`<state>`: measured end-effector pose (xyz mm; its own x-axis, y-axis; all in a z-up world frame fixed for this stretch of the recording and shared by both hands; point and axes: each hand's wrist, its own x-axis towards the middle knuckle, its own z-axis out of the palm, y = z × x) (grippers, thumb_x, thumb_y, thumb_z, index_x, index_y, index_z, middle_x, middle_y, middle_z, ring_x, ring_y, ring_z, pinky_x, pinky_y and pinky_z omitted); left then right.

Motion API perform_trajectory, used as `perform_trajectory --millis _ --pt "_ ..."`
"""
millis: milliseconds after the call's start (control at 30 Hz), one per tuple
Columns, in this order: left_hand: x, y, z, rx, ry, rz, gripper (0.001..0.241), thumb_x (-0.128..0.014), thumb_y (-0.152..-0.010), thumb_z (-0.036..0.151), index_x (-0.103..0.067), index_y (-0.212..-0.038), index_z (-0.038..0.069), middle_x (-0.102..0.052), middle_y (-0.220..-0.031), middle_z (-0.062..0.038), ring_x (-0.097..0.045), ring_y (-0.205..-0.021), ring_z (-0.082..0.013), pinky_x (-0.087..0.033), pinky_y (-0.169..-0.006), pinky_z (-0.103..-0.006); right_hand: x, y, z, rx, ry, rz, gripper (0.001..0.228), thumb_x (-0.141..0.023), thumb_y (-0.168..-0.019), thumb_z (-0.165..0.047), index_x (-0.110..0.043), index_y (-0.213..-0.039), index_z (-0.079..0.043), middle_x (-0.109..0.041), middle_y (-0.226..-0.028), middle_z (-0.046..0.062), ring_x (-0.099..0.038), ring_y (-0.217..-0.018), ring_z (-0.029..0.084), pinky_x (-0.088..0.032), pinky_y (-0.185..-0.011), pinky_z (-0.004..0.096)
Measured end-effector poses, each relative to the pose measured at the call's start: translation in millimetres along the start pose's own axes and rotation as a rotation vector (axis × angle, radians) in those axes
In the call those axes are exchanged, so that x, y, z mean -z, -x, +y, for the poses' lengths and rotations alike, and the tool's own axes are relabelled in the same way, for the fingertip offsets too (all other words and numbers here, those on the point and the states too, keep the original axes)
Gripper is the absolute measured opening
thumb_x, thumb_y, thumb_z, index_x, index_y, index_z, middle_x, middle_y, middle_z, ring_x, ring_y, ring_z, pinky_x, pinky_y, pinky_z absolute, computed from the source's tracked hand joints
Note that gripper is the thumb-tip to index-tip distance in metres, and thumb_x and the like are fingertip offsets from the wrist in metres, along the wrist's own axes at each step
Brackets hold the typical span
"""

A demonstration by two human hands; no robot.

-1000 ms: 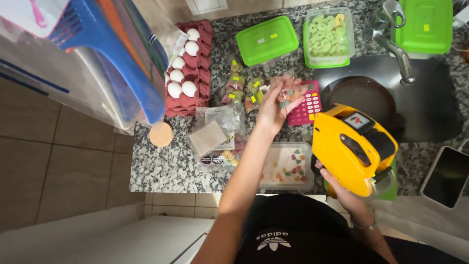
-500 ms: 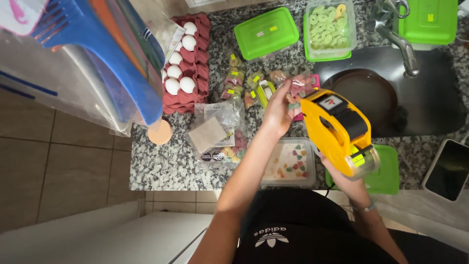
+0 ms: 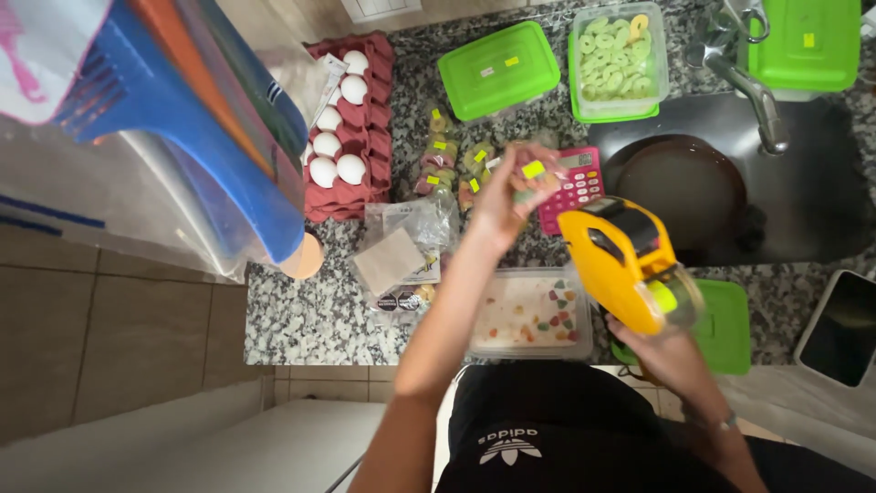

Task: The person sorts colored candies from a container into small plastic bags, uses a calculator, and seals the bags using a yellow tape dispenser.

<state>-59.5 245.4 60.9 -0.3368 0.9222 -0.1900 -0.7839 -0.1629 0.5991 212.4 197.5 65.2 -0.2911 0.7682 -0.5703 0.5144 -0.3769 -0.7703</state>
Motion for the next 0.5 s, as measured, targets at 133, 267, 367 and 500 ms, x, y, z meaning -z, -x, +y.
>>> perform_trajectory --millis 133,267,367,500 --pt "70 -52 69 -0.075 -0.164 -0.348 0.019 -0.08 -0.093 0.017 -0.07 -0.103 0.005 -0.075 -0.097 -0.008 -0.074 -0.095 -0.0208 -0.062 -0.086 -0.0261 20 10 -12 -0.219 -0.059 0.087 0.045 -0.075 -0.087 -0.012 -0.07 -0.13 -0.002 -0.073 -0.13 0.013 -0.067 -0.12 0.029 -0.05 -0.105 0.043" --pt "165 -133 72 -0.032 -0.779 0.252 0.023 -0.071 -0.09 0.006 -0.071 -0.113 0.004 -0.073 -0.094 -0.006 -0.07 -0.084 -0.0173 -0.058 -0.076 -0.0326 32 6 -5 -0.177 -0.023 0.053 0.045 -0.07 -0.09 -0.013 -0.069 -0.135 -0.007 -0.071 -0.136 0.007 -0.062 -0.13 0.023 -0.044 -0.109 0.04" --pt "180 -150 69 0.021 -0.891 0.19 0.016 -0.078 -0.082 0.003 -0.079 -0.098 0.001 -0.074 -0.08 -0.007 -0.07 -0.07 -0.0155 -0.059 -0.059 -0.0287 38 -14 28 -0.134 -0.04 0.037 0.05 -0.07 -0.088 -0.012 -0.066 -0.138 -0.008 -0.068 -0.139 0.006 -0.059 -0.133 0.02 -0.044 -0.11 0.038" --pt "191 -163 63 -0.001 -0.792 0.152 0.011 -0.08 -0.078 -0.004 -0.073 -0.086 -0.007 -0.076 -0.074 -0.022 -0.072 -0.058 -0.025 -0.063 -0.056 -0.035 53 -44 87 -0.275 0.214 -0.047 0.045 -0.08 -0.091 -0.012 -0.074 -0.134 -0.025 -0.075 -0.111 0.015 -0.067 -0.105 0.019 -0.047 -0.079 0.04"
